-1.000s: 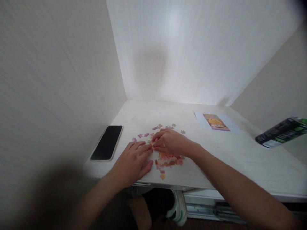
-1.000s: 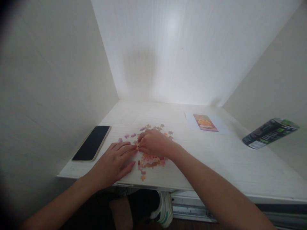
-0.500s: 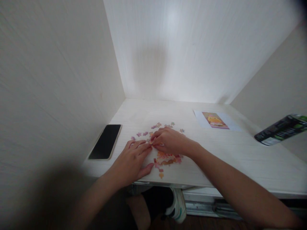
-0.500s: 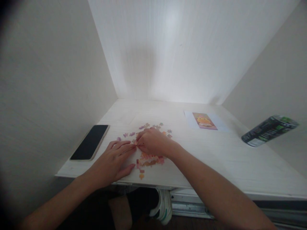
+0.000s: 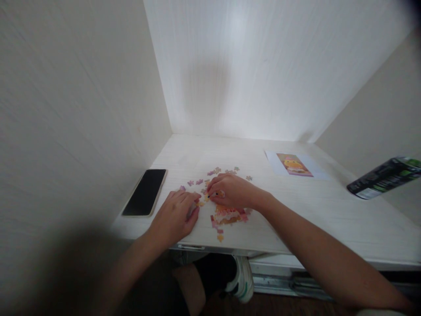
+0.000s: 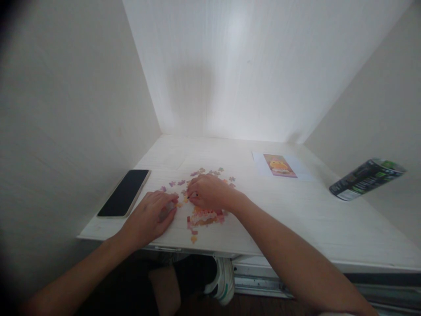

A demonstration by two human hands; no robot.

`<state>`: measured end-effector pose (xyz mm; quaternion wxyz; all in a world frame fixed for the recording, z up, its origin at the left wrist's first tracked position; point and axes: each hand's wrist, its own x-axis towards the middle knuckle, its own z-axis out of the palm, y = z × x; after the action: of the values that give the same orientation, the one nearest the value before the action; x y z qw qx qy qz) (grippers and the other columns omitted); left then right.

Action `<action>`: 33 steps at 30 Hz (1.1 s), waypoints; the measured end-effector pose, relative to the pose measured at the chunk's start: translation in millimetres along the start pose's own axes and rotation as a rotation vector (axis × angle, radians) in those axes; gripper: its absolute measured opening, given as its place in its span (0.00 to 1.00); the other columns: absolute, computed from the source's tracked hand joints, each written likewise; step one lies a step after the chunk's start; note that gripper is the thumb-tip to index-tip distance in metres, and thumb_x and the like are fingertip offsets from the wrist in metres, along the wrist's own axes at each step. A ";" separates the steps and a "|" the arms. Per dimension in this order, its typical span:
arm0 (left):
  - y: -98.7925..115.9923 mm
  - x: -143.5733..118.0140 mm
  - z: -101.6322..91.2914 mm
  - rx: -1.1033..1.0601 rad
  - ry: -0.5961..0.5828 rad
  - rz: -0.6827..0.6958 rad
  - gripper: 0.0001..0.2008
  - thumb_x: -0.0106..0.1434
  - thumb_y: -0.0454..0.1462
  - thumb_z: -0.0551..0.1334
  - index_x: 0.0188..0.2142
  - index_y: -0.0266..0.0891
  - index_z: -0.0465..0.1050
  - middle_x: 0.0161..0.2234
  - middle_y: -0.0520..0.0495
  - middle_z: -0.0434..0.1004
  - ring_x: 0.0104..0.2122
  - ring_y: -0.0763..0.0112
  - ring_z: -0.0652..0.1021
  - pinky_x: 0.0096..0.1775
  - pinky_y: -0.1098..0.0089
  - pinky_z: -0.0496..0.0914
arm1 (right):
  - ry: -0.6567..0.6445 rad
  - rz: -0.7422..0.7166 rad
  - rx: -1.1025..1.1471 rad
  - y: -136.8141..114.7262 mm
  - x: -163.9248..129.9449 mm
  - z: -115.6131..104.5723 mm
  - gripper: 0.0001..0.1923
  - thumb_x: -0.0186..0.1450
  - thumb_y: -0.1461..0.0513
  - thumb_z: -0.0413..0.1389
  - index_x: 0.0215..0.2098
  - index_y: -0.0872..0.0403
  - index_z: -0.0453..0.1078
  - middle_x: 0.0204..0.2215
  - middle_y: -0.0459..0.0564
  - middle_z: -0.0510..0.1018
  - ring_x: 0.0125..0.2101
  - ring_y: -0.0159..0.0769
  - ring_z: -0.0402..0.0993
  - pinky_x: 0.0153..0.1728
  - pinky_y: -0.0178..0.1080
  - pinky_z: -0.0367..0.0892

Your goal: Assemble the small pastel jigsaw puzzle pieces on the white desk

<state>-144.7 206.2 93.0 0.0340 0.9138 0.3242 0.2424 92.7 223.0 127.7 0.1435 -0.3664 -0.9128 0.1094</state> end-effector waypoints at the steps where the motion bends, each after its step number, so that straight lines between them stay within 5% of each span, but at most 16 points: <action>1: -0.6 0.1 0.2 -0.012 0.002 0.000 0.11 0.66 0.34 0.57 0.48 0.38 0.68 0.40 0.45 0.77 0.43 0.59 0.74 0.52 0.54 0.67 | -0.003 0.008 0.000 0.2 0.0 0.1 0.10 0.62 0.66 0.56 0.37 0.54 0.80 0.39 0.52 0.83 0.41 0.36 0.77 0.48 0.41 0.67; 12: -5.7 -0.7 2.1 0.005 0.053 -0.090 0.14 0.65 0.29 0.56 0.49 0.39 0.70 0.44 0.42 0.78 0.46 0.57 0.75 0.47 0.55 0.69 | 0.145 0.024 0.024 9.3 -1.1 -1.9 0.08 0.63 0.64 0.57 0.39 0.54 0.79 0.41 0.53 0.80 0.45 0.38 0.74 0.51 0.43 0.67; 18: -2.6 0.7 -0.2 -0.001 0.047 -0.074 0.16 0.65 0.38 0.61 0.51 0.38 0.68 0.41 0.45 0.78 0.43 0.58 0.75 0.47 0.56 0.67 | 0.304 0.121 0.054 24.1 -3.3 2.2 0.12 0.64 0.64 0.57 0.45 0.55 0.77 0.43 0.55 0.79 0.44 0.38 0.74 0.50 0.42 0.67; 26: -4.5 1.7 0.8 -0.055 -0.001 -0.064 0.16 0.66 0.38 0.61 0.53 0.41 0.66 0.41 0.49 0.78 0.41 0.63 0.75 0.47 0.59 0.67 | 0.320 0.176 0.108 28.3 -2.8 6.2 0.13 0.64 0.64 0.57 0.46 0.55 0.78 0.41 0.54 0.80 0.38 0.34 0.75 0.44 0.38 0.69; 33: -4.4 -3.4 3.8 -0.015 0.110 0.016 0.17 0.68 0.38 0.60 0.56 0.42 0.64 0.42 0.47 0.77 0.44 0.61 0.75 0.48 0.59 0.71 | 0.353 0.174 0.134 27.3 -2.1 4.7 0.12 0.63 0.64 0.57 0.44 0.55 0.78 0.39 0.54 0.80 0.36 0.34 0.76 0.42 0.38 0.69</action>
<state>-147.8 208.0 87.2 0.0208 0.9013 0.3164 0.2951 110.0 240.3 114.6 0.3152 -0.4469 -0.8291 0.1161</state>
